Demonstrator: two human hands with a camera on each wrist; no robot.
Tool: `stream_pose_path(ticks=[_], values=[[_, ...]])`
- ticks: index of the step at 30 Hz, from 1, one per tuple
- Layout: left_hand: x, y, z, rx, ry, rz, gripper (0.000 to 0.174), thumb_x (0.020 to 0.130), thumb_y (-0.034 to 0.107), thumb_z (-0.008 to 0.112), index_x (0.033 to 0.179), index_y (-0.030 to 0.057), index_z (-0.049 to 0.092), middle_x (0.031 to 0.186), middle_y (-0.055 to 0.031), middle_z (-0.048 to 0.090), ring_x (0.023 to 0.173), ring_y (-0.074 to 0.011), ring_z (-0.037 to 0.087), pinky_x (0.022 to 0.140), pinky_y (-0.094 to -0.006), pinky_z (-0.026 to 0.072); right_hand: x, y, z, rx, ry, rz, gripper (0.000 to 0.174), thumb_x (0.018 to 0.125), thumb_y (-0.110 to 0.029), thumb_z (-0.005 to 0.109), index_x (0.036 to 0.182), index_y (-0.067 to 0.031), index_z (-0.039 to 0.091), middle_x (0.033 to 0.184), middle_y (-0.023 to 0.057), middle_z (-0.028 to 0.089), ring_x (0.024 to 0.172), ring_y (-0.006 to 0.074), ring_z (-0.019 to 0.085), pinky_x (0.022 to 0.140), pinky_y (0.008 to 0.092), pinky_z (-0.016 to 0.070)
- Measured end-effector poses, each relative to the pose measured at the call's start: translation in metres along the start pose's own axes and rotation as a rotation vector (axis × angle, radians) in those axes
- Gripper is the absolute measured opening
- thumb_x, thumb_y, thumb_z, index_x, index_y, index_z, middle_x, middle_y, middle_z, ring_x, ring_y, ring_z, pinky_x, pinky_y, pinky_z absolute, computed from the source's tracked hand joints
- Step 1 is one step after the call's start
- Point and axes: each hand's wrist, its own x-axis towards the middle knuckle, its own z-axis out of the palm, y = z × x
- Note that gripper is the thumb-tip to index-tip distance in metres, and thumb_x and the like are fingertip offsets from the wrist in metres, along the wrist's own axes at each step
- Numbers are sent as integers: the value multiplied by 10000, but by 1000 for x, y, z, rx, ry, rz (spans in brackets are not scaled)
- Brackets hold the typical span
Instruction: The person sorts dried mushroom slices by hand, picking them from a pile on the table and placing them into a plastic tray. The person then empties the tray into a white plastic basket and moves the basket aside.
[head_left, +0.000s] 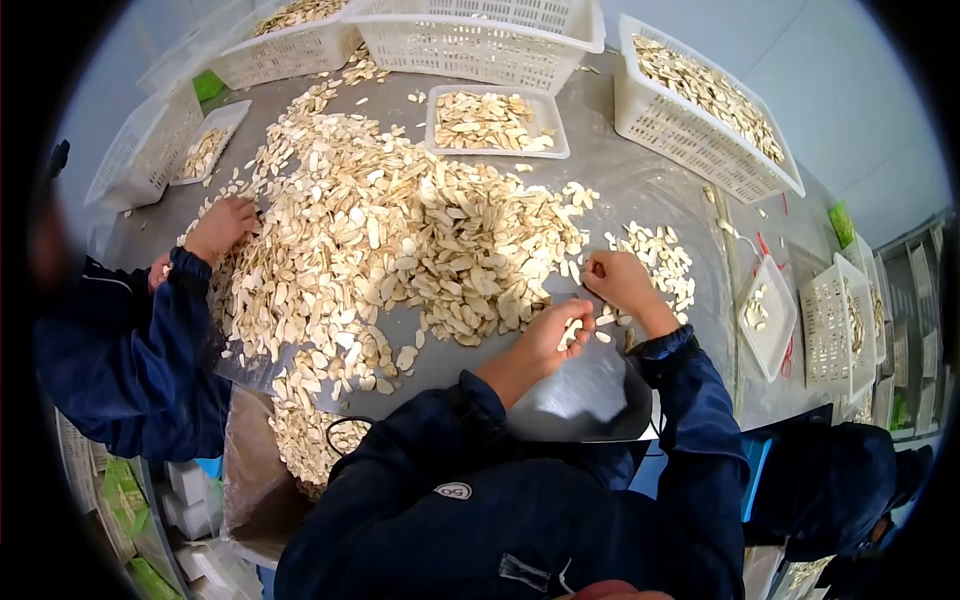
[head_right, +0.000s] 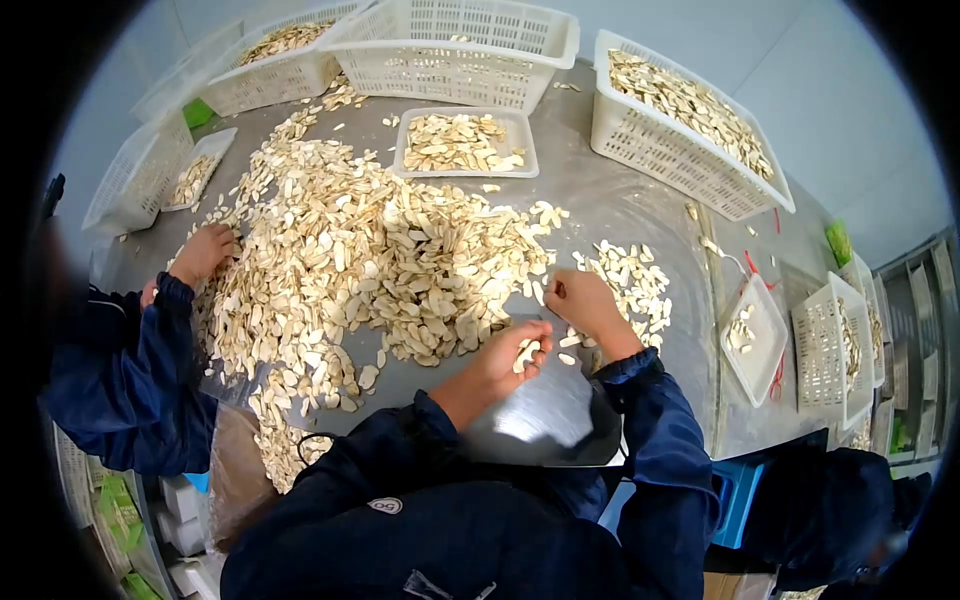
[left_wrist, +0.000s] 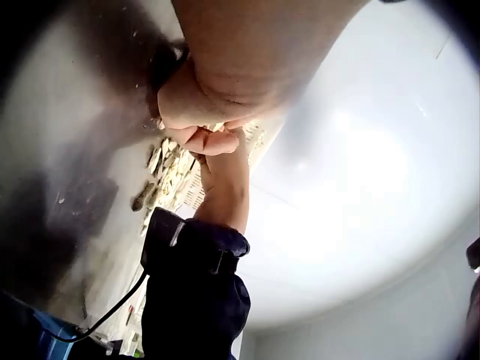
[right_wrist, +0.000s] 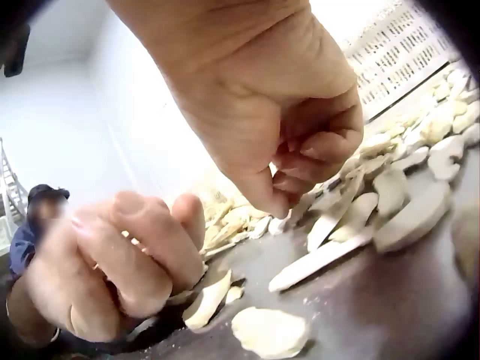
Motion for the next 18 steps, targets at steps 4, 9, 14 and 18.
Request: stream_pose_path(ticks=[4,9,14,18], values=[[-2,3,6,-42,89,-10,124,955,219,582,1017,111,589,799,-28,607,611,-104,534,490,-223,397,-5,3,-16,41,-25,47,155,789,-227,670,771,-73,679,668,83,653,612,247,639,599,357,504],[-2,2,6,-12,45,-23,119,951,225,593,998,117,593,797,-25,604,603,-103,526,486,-228,387,-5,-11,0,6,4,-51,219,789,-270,694,855,-62,673,718,116,668,667,307,662,623,407,516],[-4,4,6,23,55,-3,147,957,249,578,1007,112,592,793,-26,596,607,-103,519,500,-233,390,-1,-2,4,-53,-44,-85,262,799,-302,695,818,-45,650,694,143,641,659,320,639,614,405,504],[-7,5,10,-63,86,8,221,983,312,535,1047,107,584,859,-49,625,652,-128,567,524,-244,407,-3,7,-31,214,-322,-82,252,800,-278,729,872,-45,664,637,67,585,597,178,562,585,327,461]])
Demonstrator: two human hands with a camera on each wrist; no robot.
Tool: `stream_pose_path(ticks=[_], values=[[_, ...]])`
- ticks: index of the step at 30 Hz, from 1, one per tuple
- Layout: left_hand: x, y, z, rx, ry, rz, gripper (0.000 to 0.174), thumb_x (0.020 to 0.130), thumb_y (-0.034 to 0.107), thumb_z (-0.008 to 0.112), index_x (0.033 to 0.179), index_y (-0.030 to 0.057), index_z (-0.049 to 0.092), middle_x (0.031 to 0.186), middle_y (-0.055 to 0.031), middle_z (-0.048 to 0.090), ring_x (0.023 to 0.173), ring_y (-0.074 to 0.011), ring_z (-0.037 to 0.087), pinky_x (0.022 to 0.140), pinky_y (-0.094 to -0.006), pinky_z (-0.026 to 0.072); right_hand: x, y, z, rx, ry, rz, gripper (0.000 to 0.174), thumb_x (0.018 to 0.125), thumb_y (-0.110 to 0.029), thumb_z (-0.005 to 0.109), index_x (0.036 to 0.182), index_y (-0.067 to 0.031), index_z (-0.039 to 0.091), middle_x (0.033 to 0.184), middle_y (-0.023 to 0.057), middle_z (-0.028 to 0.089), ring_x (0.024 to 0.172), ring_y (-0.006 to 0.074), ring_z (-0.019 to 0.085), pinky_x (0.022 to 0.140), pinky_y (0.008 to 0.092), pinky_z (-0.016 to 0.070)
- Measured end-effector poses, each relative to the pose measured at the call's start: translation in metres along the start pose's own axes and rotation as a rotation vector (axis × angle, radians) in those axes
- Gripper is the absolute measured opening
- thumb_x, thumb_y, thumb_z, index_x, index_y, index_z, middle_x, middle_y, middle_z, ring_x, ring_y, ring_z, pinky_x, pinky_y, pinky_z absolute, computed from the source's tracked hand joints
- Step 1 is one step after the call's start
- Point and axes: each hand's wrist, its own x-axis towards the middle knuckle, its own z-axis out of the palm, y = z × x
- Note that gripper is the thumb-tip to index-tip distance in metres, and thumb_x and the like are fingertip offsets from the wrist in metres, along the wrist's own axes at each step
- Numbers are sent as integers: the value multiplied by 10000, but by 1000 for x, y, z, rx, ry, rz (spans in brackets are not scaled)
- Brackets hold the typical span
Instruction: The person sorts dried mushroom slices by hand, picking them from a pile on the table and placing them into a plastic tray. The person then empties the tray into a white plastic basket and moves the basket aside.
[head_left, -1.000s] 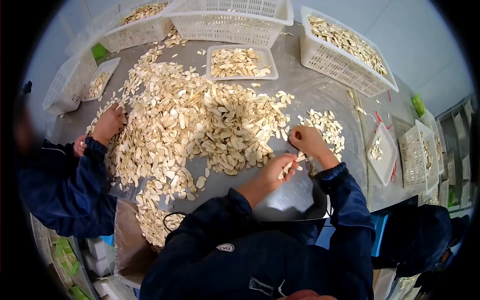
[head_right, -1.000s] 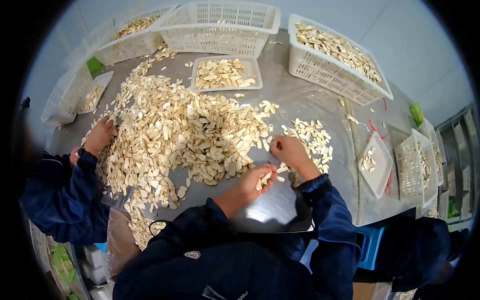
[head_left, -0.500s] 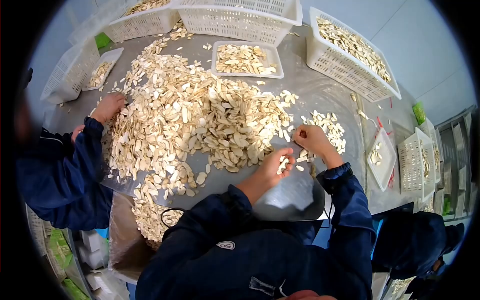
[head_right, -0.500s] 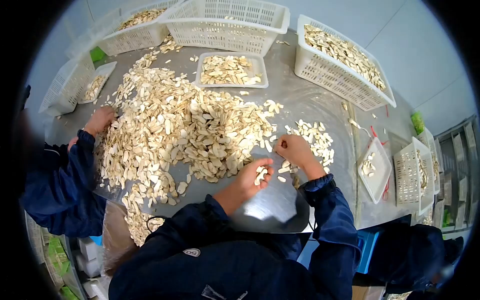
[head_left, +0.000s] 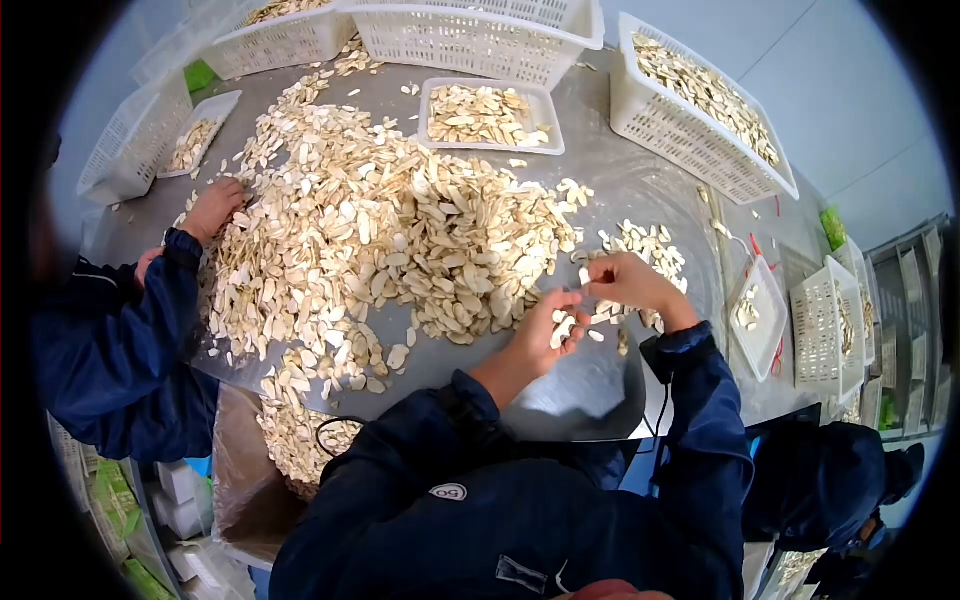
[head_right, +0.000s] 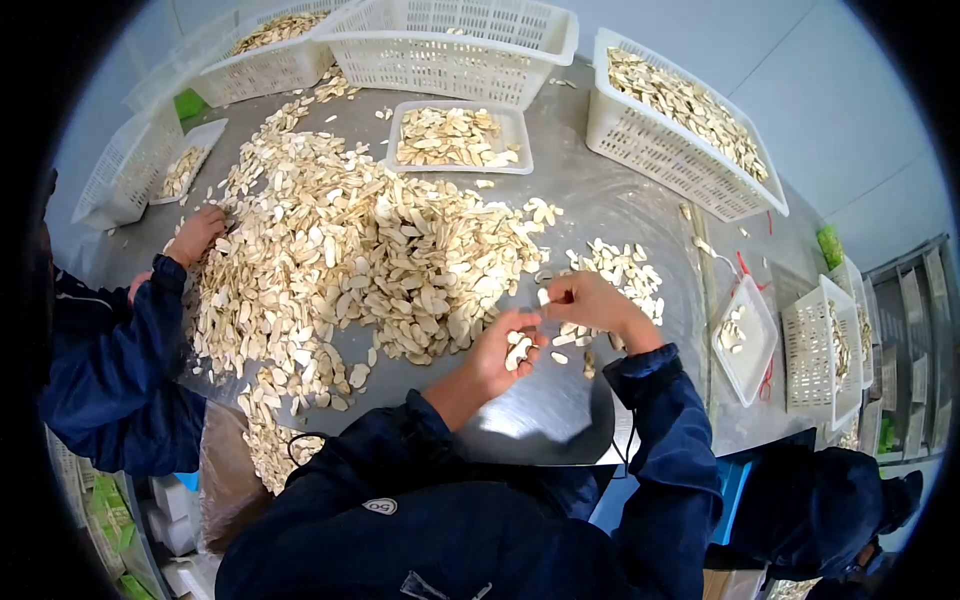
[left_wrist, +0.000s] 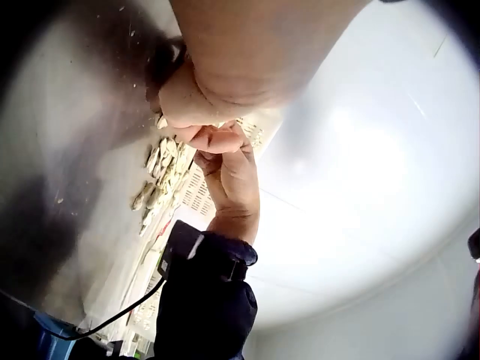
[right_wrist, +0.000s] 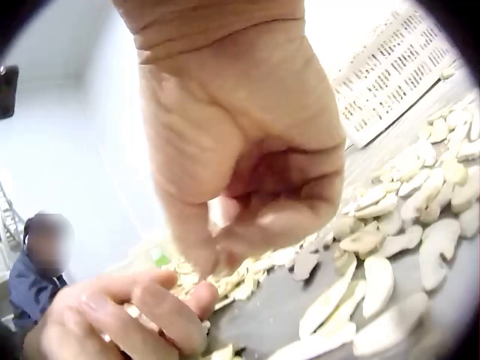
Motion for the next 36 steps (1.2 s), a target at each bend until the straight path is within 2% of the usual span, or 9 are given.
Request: stream_pose_path(ticks=[2,6,10,11,17,20,25,29,36], values=[[2,-1,0,-25,-19,25,255,994,340,514,1070,106,580,902,-61,639,684,-144,594,539,-251,420,-8,-13,-13,349,-211,-38,230,816,-251,721,904,-46,668,641,36,579,596,128,534,579,318,444],[7,-5,-7,90,3,-7,254,991,345,519,1076,117,594,909,-53,647,720,-156,610,578,-268,453,25,-6,-23,18,136,17,198,858,-233,676,958,-63,685,746,49,628,687,118,554,664,272,463],[9,-7,-10,174,-72,-19,225,975,322,536,1018,114,610,828,-29,632,682,-138,597,544,-262,440,90,33,-12,-406,595,-354,171,855,-146,617,982,-83,713,949,151,690,839,305,650,736,405,524],[9,-8,-9,166,-62,-16,220,966,317,540,1004,112,609,800,-22,627,664,-131,594,523,-260,432,95,28,-12,-380,551,-301,198,848,-112,604,1006,-110,723,1022,167,681,916,374,632,800,458,518],[12,-1,-11,120,-43,2,209,954,299,552,997,100,598,781,-15,614,633,-120,573,511,-254,428,110,34,2,-484,642,-387,110,806,-79,628,894,-80,694,882,143,629,879,383,588,791,459,513],[7,-1,-10,87,-49,9,193,956,272,556,1006,90,596,791,-20,605,636,-122,555,515,-255,414,88,27,-2,-512,552,-238,54,780,-85,643,824,-60,665,844,144,602,864,387,578,777,453,512],[4,0,-8,71,-70,-17,187,969,268,555,1004,95,615,808,-15,610,650,-118,546,549,-254,415,59,41,-15,52,183,79,167,901,-153,681,977,-7,658,734,-28,610,662,36,536,593,214,428],[5,1,-9,83,-77,-16,180,971,267,551,1008,104,618,815,-9,613,674,-111,554,573,-254,428,43,32,-21,335,105,84,116,912,-90,641,995,-11,659,776,-55,603,704,36,540,616,216,432],[2,2,-8,99,-99,5,177,978,263,541,1019,108,614,823,-6,613,664,-107,553,569,-250,426,34,16,-27,166,147,59,185,905,-189,668,967,-14,669,753,-57,587,681,41,501,614,230,421]])
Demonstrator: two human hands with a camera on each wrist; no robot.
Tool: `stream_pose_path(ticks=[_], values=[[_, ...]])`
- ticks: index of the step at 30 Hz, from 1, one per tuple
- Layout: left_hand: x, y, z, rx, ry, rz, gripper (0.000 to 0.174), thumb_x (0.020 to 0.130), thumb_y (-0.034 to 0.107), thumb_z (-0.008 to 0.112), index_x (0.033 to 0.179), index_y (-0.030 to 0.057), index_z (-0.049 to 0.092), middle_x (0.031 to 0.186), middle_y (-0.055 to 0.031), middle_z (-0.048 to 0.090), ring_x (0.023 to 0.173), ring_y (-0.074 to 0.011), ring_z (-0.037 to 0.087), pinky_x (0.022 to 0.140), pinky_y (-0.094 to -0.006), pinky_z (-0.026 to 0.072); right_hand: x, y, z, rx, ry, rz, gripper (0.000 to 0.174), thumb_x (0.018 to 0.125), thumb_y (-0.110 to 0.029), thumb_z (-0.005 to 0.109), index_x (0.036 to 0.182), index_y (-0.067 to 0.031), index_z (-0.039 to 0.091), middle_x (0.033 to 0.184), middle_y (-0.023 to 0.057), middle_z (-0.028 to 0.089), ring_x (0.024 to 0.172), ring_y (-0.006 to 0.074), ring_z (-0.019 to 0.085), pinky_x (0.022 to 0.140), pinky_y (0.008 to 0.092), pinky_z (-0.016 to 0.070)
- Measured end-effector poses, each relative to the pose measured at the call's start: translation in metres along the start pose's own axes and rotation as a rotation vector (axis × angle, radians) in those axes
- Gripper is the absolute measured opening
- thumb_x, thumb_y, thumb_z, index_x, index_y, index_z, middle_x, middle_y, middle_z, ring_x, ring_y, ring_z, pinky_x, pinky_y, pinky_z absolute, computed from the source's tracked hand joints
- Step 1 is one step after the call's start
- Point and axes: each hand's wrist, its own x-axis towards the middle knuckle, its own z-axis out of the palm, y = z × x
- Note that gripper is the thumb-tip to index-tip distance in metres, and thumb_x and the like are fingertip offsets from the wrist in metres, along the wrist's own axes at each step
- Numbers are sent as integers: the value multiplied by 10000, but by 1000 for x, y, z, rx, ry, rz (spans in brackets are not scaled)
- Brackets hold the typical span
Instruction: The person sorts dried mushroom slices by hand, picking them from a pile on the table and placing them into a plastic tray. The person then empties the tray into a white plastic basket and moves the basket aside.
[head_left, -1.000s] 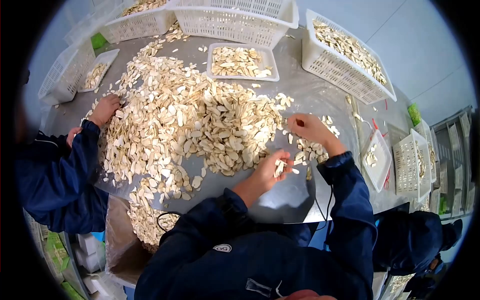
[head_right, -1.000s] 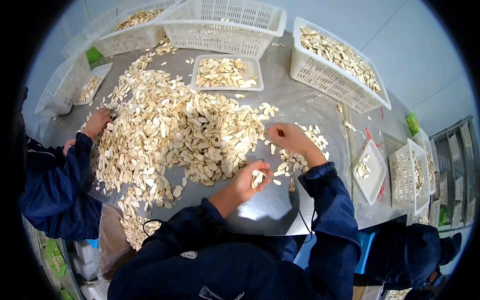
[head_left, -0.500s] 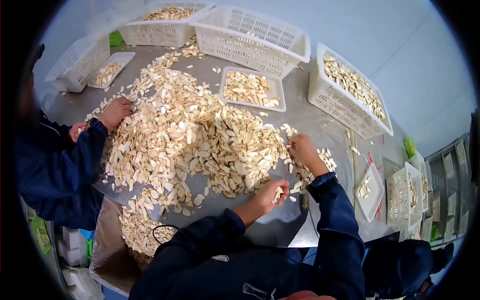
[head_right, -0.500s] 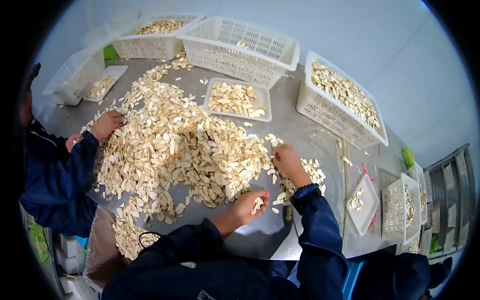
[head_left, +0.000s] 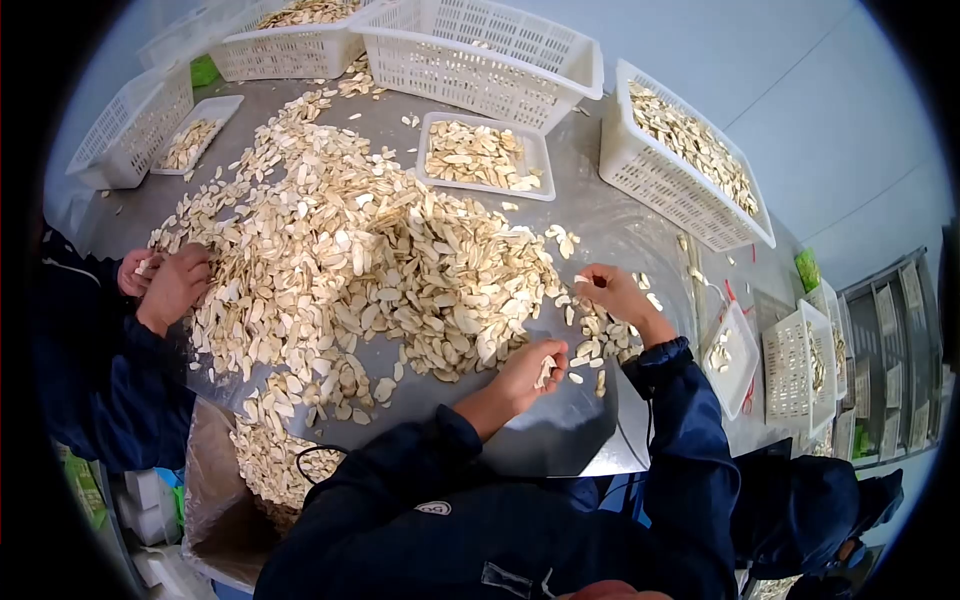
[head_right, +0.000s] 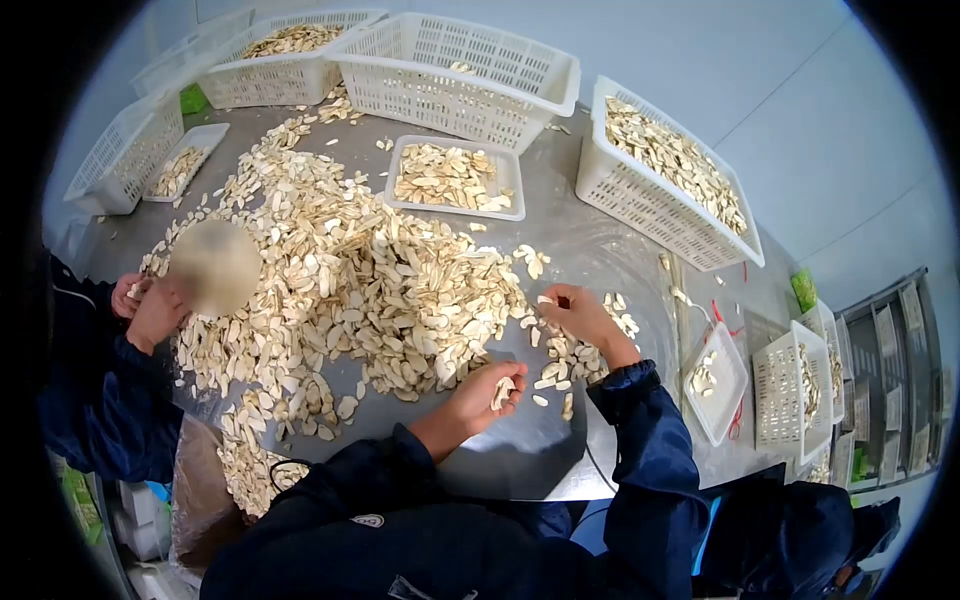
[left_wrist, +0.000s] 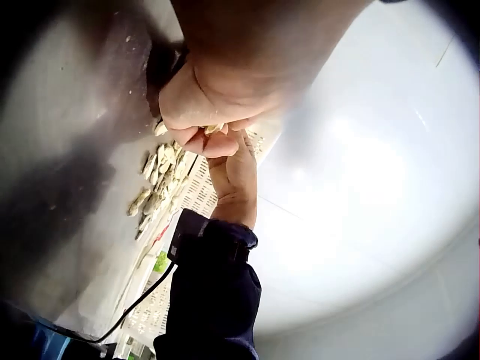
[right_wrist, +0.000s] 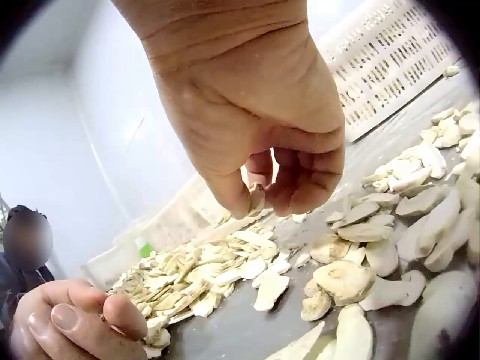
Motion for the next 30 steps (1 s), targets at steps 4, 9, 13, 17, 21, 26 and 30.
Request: stream_pose_path(ticks=[4,9,13,17,21,26,30], values=[[-4,4,4,-61,21,-2,195,984,278,531,1033,105,606,843,-22,622,660,-121,566,562,-251,433,-4,-7,-4,103,-263,-26,226,921,-228,669,1009,-19,677,811,-48,633,727,41,534,646,225,444],[-8,8,9,-198,33,36,264,994,340,516,1028,96,612,886,-49,648,681,-141,594,548,-256,449,21,-14,-14,262,-363,-60,249,920,-247,667,1040,-30,690,905,8,688,788,112,614,721,266,501],[1,2,2,-32,46,-18,270,988,346,525,1022,95,617,870,-46,654,684,-139,600,527,-259,445,76,12,-3,-338,281,-135,228,863,-203,650,1021,-51,712,917,144,687,810,278,657,768,355,527],[2,0,0,-37,15,-23,235,973,321,544,1012,101,615,825,-26,642,670,-130,592,515,-254,436,122,35,12,-554,520,-329,225,809,-189,642,975,-62,724,925,214,674,848,387,646,782,443,529],[-1,4,3,-12,19,0,218,967,312,542,985,104,605,792,-9,610,650,-120,572,510,-242,415,124,29,19,-623,426,-242,215,784,-209,661,921,-53,718,886,215,673,853,403,637,762,460,528],[-4,1,3,-31,19,5,240,973,320,538,1017,93,604,828,-15,621,662,-114,562,530,-241,410,86,25,14,-433,258,-166,200,817,-212,661,921,-47,701,765,172,683,728,349,657,686,422,517],[-4,-1,5,-2,13,-16,259,982,332,531,1019,86,605,820,-18,621,659,-110,560,541,-241,417,53,44,0,-114,210,-42,190,893,-196,659,966,-21,682,720,58,659,639,156,606,616,307,481]])
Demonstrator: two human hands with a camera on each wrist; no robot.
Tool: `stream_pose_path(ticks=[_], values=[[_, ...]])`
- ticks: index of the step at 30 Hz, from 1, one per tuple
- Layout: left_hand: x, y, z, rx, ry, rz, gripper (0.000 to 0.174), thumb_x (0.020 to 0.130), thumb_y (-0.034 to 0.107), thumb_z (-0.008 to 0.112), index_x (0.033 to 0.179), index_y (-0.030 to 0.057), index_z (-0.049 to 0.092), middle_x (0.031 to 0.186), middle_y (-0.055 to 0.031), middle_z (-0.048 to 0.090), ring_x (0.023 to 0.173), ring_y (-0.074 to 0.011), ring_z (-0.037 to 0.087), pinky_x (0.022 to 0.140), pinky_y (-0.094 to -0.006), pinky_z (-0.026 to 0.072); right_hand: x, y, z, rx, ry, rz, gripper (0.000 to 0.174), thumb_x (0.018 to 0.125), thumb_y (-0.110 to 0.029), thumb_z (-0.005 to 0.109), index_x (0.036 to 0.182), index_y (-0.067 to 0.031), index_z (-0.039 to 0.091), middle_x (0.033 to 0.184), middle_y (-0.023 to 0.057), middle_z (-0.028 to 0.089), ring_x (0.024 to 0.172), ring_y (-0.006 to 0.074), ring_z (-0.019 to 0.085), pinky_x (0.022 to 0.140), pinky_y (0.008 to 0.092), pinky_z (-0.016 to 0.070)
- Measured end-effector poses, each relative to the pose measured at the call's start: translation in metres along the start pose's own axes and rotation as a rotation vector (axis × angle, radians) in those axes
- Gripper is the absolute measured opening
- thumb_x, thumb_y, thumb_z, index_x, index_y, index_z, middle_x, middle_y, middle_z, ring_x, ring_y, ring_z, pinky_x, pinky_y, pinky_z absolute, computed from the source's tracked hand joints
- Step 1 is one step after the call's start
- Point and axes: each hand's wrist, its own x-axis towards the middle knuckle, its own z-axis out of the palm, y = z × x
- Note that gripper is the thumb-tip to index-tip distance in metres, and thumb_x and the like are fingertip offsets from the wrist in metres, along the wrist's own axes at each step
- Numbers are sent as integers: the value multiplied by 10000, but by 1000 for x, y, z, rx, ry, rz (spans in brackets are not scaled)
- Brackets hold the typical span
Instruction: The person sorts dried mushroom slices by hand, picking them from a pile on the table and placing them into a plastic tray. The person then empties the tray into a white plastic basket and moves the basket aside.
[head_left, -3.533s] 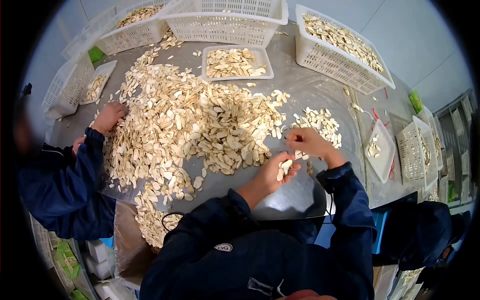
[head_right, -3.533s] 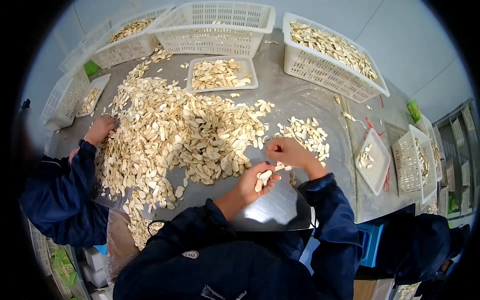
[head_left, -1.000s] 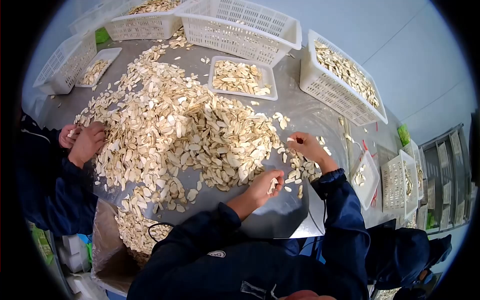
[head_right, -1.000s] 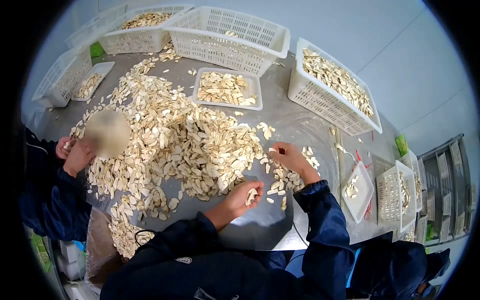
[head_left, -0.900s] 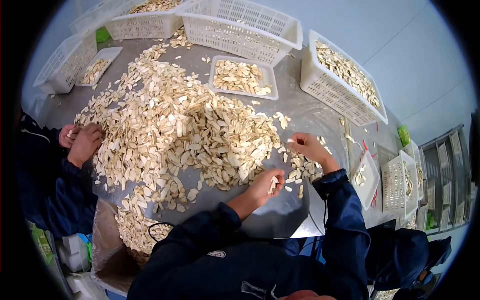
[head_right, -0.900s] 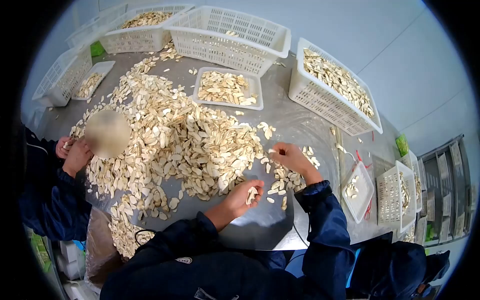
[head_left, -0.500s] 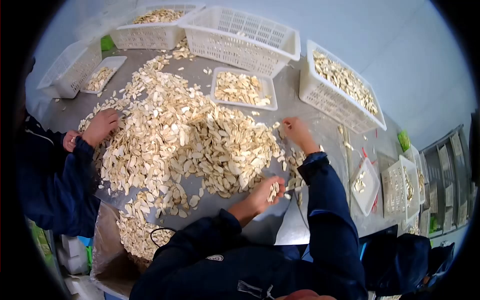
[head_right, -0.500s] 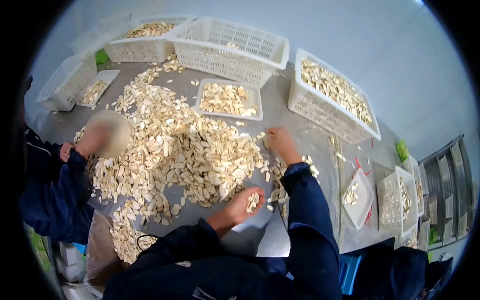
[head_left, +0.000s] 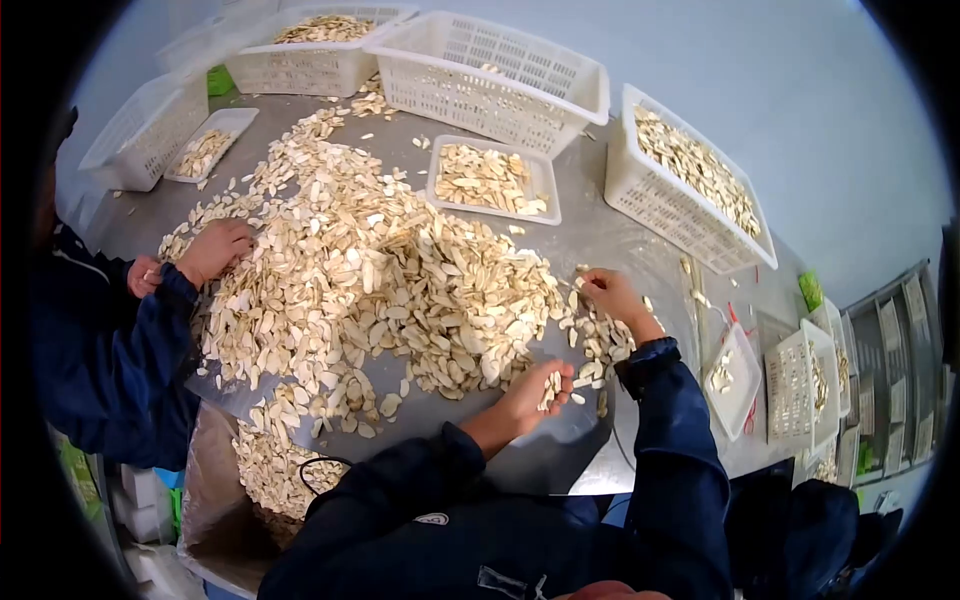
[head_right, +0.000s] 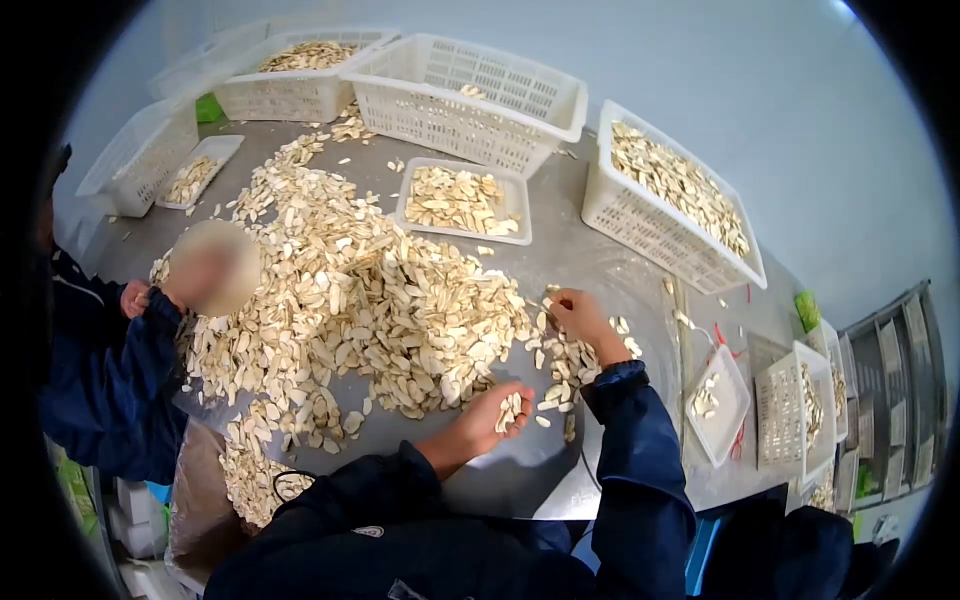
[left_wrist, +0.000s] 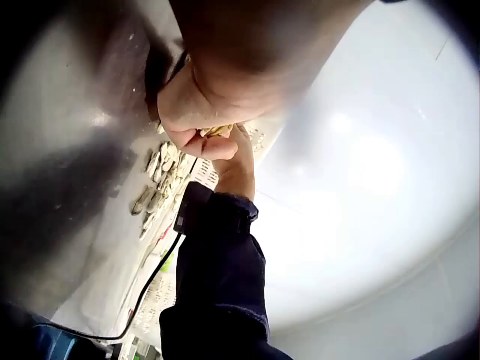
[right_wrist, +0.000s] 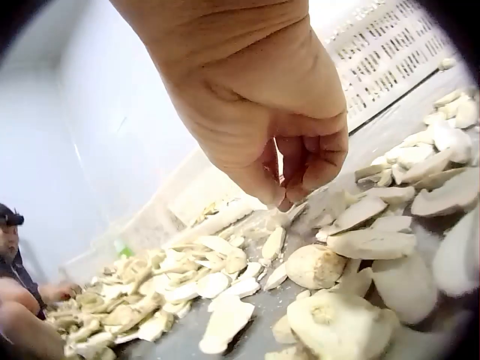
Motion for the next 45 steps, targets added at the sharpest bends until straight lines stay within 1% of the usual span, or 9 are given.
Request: stream_pose_path(ticks=[3,13,16,20,25,28,36,41,45], values=[[3,-2,1,4,3,-17,251,992,321,510,1010,89,604,798,-12,612,646,-110,558,539,-248,424,-23,1,-18,248,-103,102,165,927,-140,647,1018,-3,660,796,-45,616,680,42,545,598,228,446],[2,-2,2,-105,16,11,343,1026,393,422,1032,103,606,859,-62,664,658,-151,594,539,-254,442,-63,-68,-49,469,-521,88,175,948,-172,612,993,-21,689,787,-32,660,682,51,566,606,218,447],[2,-2,2,-149,-9,-30,331,1025,381,439,1063,100,610,881,-67,666,670,-156,598,520,-251,440,-33,-27,-28,95,-209,1,228,948,-229,608,995,-23,693,769,-4,665,694,58,578,612,245,466],[7,-4,-5,-68,-28,-91,328,1024,386,444,1050,103,606,877,-58,658,671,-146,589,509,-241,429,-25,-27,0,-345,97,-27,269,851,-261,674,989,-30,669,774,116,692,693,260,655,663,389,510],[5,-3,-5,-63,-31,-73,318,1022,379,447,1025,102,603,845,-49,644,654,-137,565,504,-238,415,-22,-25,9,-361,-5,-220,308,765,-150,661,1049,-35,674,997,198,632,902,371,612,802,415,498],[5,-6,-3,-61,-32,-70,315,1022,378,447,1019,103,602,833,-45,638,644,-136,557,502,-239,411,-18,-13,11,-695,229,-150,326,758,-115,643,1072,-28,656,997,185,646,957,379,596,840,438,497],[9,-10,-5,-50,-35,-67,308,1022,373,445,994,107,599,817,-42,632,628,-135,556,478,-232,402,-12,-60,36,-262,-7,-518,449,833,-177,639,1262,-60,573,1223,197,607,1128,400,555,1000,432,437],[10,-10,-6,-25,-29,-41,318,1010,380,465,1024,86,586,799,-49,627,616,-137,552,490,-249,399,-18,-39,19,-150,95,-288,124,795,-86,591,875,-18,657,828,204,651,776,388,629,704,423,506],[8,-12,-2,-5,-11,-68,309,1011,384,466,999,109,606,806,-33,632,621,-131,559,491,-235,415,-26,-19,2,-238,172,-170,117,804,-103,594,837,-14,664,763,189,646,701,379,620,672,422,509]])
